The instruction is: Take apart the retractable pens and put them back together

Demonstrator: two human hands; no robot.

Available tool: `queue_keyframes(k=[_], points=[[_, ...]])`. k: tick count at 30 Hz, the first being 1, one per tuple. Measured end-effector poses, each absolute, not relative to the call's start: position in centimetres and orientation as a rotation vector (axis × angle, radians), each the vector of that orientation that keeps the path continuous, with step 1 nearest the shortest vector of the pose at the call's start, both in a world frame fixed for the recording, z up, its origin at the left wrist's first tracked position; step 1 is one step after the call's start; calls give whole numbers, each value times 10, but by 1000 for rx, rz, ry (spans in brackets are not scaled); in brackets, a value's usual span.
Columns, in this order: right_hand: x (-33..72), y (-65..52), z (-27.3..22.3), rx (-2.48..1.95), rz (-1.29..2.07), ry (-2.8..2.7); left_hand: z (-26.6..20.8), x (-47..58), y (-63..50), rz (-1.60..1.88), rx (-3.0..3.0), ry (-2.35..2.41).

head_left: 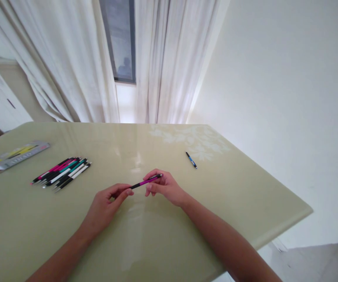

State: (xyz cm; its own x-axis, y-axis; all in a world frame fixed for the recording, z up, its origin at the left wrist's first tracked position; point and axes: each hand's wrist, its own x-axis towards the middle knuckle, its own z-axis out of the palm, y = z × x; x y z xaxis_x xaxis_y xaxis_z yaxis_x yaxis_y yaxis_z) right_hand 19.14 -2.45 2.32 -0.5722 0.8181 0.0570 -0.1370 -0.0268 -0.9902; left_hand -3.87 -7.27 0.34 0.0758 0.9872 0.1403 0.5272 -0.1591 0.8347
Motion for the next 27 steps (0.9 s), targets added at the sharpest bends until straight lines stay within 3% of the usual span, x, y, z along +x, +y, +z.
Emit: queue_keyframes(k=[4, 9, 14, 20, 27], points=[[218, 3, 21, -877, 1362, -1413, 9, -48, -66, 958, 1845, 1523], [297, 39, 32, -1223, 588, -1169, 14, -107, -49, 979, 1969, 2150], [355, 52, 23, -1370, 475, -1099, 4, -151, -46, 574, 1931, 2597], [379, 60, -10, -1787, 184, -1210, -1, -152, -43, 555, 1824, 2563], [383, 64, -14, -1908, 167, -1327, 4, -154, -44, 510, 1667, 2613]])
